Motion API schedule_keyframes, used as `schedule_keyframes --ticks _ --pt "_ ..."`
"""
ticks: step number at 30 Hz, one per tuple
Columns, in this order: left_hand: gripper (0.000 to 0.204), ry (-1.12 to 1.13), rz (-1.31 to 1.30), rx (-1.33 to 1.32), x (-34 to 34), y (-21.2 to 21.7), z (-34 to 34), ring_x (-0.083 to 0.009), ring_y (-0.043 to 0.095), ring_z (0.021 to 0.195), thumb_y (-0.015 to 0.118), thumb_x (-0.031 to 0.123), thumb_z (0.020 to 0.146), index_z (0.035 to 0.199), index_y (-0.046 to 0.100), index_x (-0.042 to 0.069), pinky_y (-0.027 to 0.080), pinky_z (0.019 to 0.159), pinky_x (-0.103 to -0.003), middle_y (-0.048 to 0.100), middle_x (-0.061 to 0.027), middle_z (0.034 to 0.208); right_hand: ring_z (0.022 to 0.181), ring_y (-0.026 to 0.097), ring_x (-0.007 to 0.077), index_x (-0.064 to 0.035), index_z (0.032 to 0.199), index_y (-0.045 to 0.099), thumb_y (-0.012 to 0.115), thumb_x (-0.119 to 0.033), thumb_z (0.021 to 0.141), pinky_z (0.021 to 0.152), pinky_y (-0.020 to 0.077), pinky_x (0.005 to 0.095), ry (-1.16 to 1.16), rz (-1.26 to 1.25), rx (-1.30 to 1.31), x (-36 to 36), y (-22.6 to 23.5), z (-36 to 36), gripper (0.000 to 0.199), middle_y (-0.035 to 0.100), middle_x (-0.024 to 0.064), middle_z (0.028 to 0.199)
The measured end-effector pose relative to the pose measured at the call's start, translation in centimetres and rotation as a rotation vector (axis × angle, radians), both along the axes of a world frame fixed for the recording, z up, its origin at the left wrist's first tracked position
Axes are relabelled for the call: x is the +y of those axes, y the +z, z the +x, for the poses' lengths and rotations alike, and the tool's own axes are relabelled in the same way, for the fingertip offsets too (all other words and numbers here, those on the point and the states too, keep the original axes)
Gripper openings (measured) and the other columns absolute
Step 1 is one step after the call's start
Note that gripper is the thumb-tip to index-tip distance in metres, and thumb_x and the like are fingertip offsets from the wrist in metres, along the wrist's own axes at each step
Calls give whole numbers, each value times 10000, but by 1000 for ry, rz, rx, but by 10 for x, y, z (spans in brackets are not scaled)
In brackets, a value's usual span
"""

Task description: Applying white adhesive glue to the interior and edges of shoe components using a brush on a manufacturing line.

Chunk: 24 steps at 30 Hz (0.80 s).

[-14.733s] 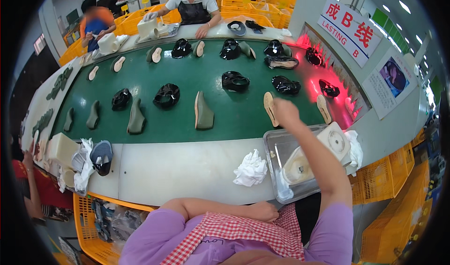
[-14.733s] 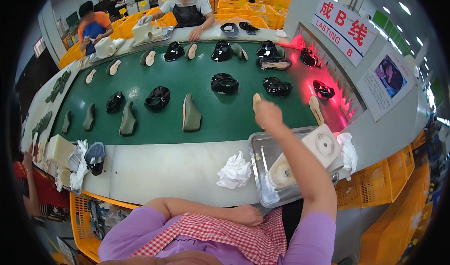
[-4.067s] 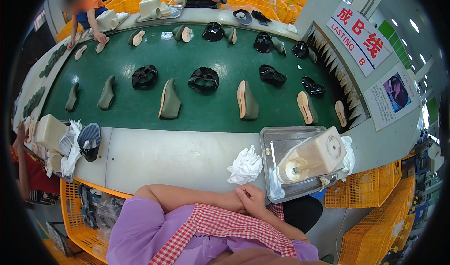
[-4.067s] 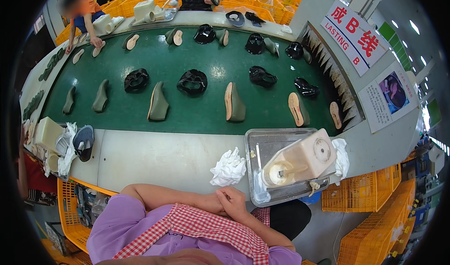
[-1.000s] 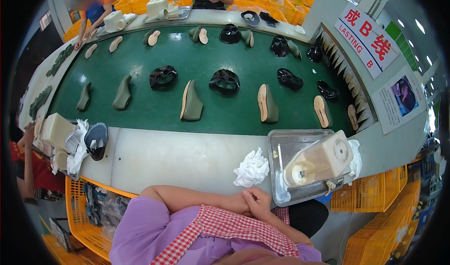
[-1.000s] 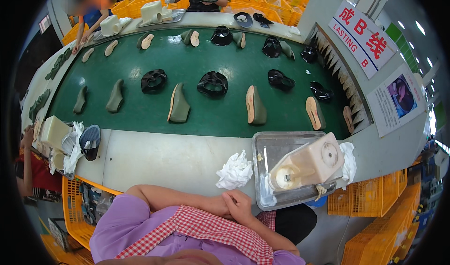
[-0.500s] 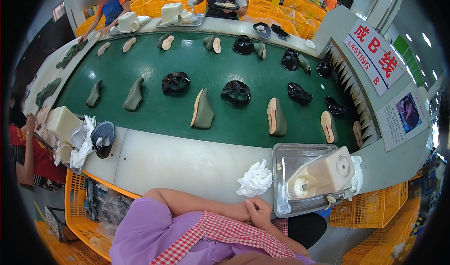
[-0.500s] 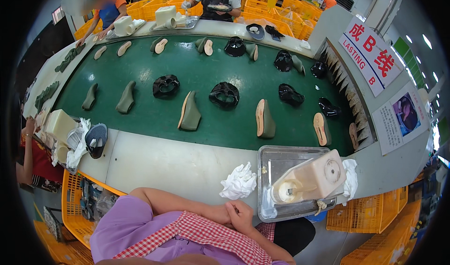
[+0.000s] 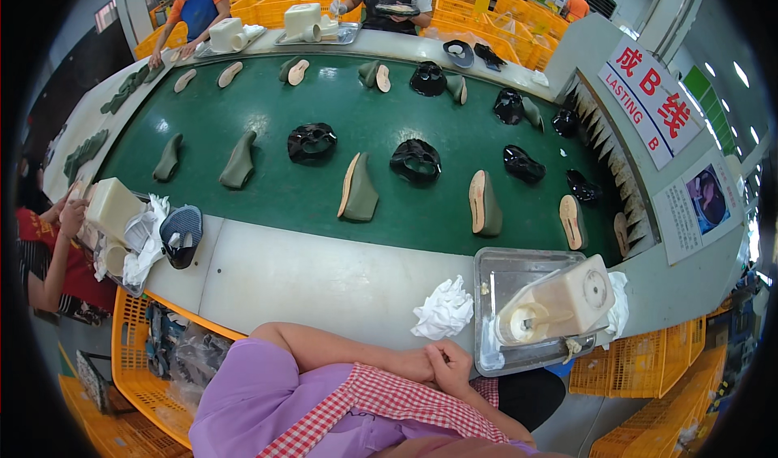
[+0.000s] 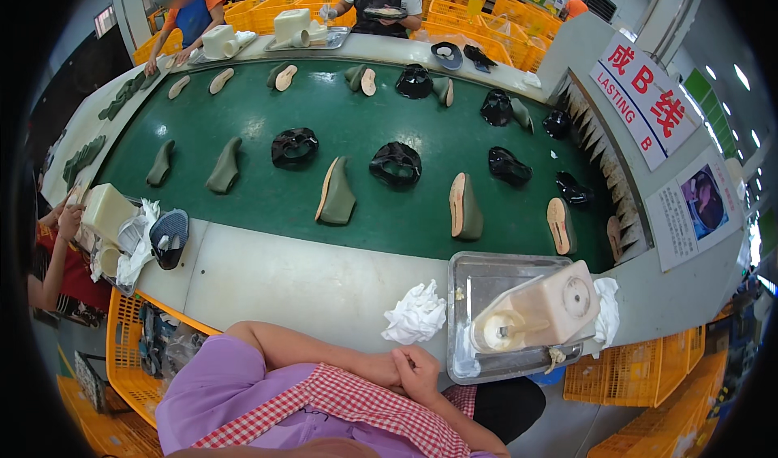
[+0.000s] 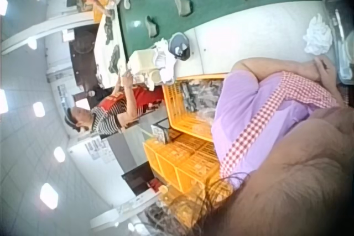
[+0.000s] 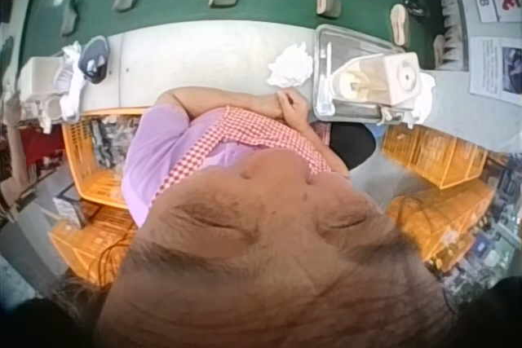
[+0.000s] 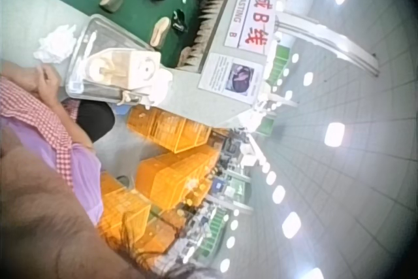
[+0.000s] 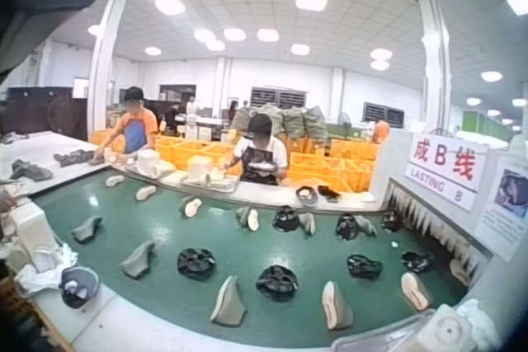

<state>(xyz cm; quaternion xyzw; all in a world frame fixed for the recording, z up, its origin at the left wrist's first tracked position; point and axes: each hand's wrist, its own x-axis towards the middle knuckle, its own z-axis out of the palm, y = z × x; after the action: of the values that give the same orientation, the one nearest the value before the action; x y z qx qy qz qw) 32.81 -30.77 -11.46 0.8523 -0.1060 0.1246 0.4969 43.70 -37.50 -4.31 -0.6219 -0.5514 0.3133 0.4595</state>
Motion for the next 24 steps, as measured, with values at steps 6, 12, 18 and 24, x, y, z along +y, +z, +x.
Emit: schedule_keyframes --ticks 6,12,18,24 --pt "337 -2 6 -9 1 1 -1 -328 539 1107 629 154 809 1089 612 -33 432 939 -377 588 -190 1127 619 590 138 21 799 647 659 -57 831 568 463 273 -6 11 -6 -1 -4 1 85 629 92 695" --pt "351 23 -53 13 -1 1 -2 -336 539 1097 635 158 812 1104 598 -34 430 937 -382 577 -197 1134 626 599 151 20 803 647 663 -57 826 579 471 277 -9 18 -23 0 -2 0 82 635 99 705" --pt "336 52 -32 9 -1 10 -2 -334 545 1084 651 150 799 1075 598 -34 441 917 -385 575 -201 1119 621 605 183 15 808 646 669 -64 821 577 470 292 -2 18 -28 -2 -2 2 84 634 111 712" --pt "339 60 -50 -13 0 11 -3 -330 561 1041 662 168 797 1063 599 -33 454 881 -390 585 -195 1087 627 613 214 9 809 645 675 -81 822 580 471 304 7 14 -26 -1 -1 2 97 635 122 723"
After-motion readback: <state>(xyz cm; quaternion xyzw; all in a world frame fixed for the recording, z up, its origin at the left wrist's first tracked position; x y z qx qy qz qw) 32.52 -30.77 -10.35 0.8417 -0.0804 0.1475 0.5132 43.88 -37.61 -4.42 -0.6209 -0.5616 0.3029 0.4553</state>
